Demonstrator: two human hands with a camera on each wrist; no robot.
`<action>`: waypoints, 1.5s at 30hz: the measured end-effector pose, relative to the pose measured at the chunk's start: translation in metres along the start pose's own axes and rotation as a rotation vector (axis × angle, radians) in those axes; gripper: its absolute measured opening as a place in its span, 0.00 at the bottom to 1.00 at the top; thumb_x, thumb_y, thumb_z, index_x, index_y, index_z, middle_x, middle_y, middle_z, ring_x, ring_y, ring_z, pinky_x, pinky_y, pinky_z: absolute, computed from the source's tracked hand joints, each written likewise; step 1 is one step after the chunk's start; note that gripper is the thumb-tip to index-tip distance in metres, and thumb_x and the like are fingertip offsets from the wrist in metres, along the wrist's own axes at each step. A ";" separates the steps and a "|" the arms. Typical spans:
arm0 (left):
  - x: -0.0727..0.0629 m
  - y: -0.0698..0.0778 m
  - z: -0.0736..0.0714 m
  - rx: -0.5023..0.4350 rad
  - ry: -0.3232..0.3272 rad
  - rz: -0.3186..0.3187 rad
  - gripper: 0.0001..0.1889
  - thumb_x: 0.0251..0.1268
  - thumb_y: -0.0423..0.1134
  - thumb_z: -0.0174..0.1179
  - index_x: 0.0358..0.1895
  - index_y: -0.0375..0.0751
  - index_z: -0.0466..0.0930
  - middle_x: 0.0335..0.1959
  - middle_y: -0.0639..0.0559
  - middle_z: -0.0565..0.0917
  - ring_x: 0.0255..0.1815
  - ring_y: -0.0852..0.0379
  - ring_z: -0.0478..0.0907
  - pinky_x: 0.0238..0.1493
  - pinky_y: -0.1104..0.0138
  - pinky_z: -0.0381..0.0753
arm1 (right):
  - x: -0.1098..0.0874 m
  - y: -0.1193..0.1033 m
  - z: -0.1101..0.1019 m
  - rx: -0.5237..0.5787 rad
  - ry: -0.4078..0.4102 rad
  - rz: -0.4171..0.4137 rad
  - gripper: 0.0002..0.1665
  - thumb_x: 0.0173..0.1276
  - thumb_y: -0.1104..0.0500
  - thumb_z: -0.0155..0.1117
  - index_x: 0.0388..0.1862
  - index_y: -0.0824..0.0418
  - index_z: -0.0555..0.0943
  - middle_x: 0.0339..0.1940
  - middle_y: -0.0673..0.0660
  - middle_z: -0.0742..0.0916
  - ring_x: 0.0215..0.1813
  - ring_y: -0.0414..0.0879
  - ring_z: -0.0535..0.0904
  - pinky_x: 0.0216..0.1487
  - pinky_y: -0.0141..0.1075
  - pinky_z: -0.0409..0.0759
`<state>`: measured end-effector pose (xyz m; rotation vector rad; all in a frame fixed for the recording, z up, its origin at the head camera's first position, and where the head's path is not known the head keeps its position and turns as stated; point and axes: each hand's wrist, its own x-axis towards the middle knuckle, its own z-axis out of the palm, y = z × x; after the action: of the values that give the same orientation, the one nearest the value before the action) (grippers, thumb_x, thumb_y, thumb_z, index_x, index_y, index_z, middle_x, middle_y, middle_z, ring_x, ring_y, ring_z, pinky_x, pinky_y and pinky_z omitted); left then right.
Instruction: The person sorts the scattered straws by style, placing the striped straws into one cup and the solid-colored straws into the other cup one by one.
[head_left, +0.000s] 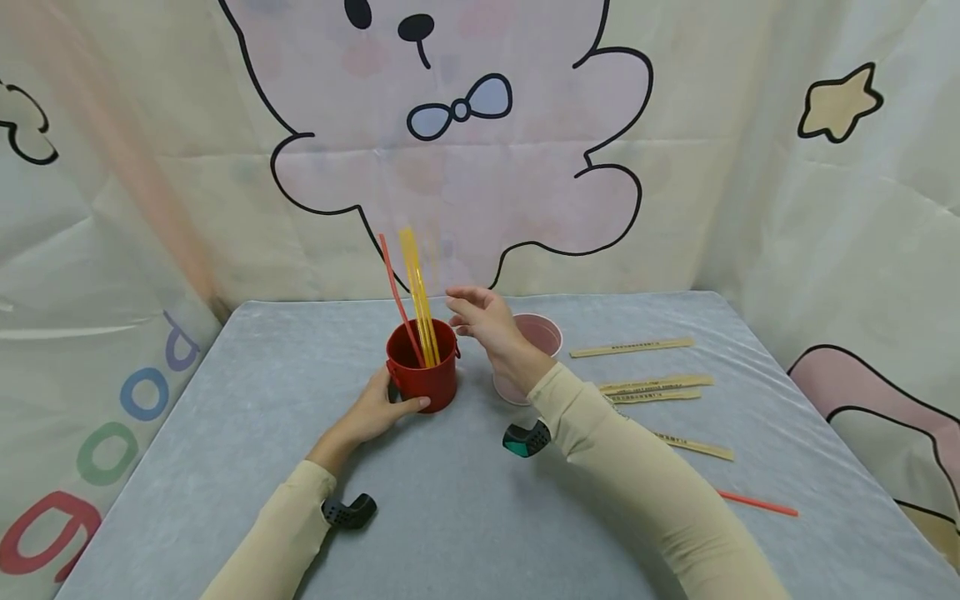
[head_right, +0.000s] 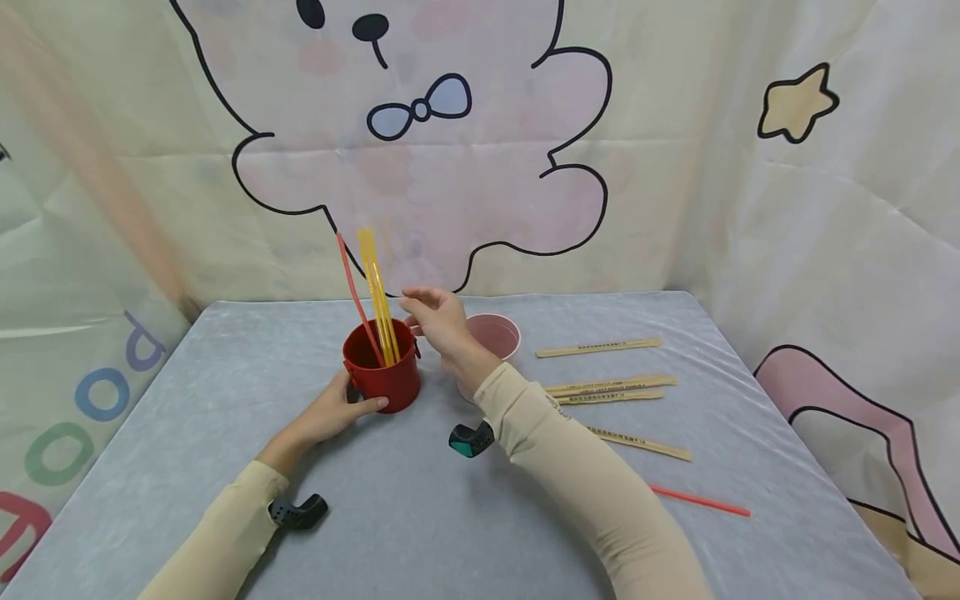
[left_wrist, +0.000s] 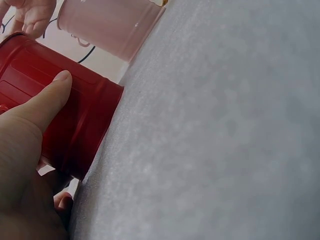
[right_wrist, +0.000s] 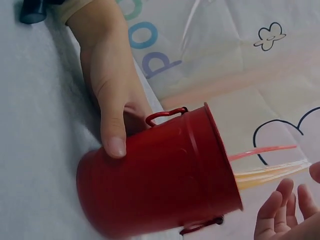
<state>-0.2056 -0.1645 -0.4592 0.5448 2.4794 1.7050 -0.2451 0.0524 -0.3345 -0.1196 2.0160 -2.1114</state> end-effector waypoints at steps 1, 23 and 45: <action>0.000 0.000 0.000 -0.001 0.000 0.003 0.40 0.63 0.38 0.70 0.76 0.46 0.60 0.74 0.46 0.70 0.78 0.45 0.61 0.79 0.40 0.55 | -0.002 -0.001 -0.002 -0.019 -0.009 -0.011 0.16 0.76 0.57 0.60 0.59 0.60 0.80 0.47 0.52 0.82 0.39 0.44 0.80 0.43 0.30 0.81; 0.001 -0.003 -0.004 -0.031 -0.010 0.032 0.39 0.63 0.38 0.71 0.75 0.50 0.61 0.73 0.52 0.71 0.76 0.50 0.63 0.79 0.45 0.58 | -0.072 -0.002 -0.095 -0.465 -0.275 -0.222 0.15 0.76 0.61 0.59 0.53 0.71 0.80 0.48 0.65 0.83 0.44 0.56 0.82 0.47 0.37 0.85; 0.000 -0.002 -0.001 -0.012 -0.019 0.028 0.39 0.63 0.38 0.70 0.76 0.48 0.60 0.74 0.49 0.71 0.76 0.46 0.63 0.78 0.42 0.60 | -0.147 0.051 -0.210 -0.639 -0.379 -0.147 0.17 0.72 0.62 0.65 0.54 0.74 0.80 0.46 0.61 0.88 0.41 0.42 0.84 0.41 0.32 0.85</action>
<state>-0.2066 -0.1657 -0.4606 0.5946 2.4583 1.7146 -0.1404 0.2871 -0.3836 -0.7247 2.3881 -1.2938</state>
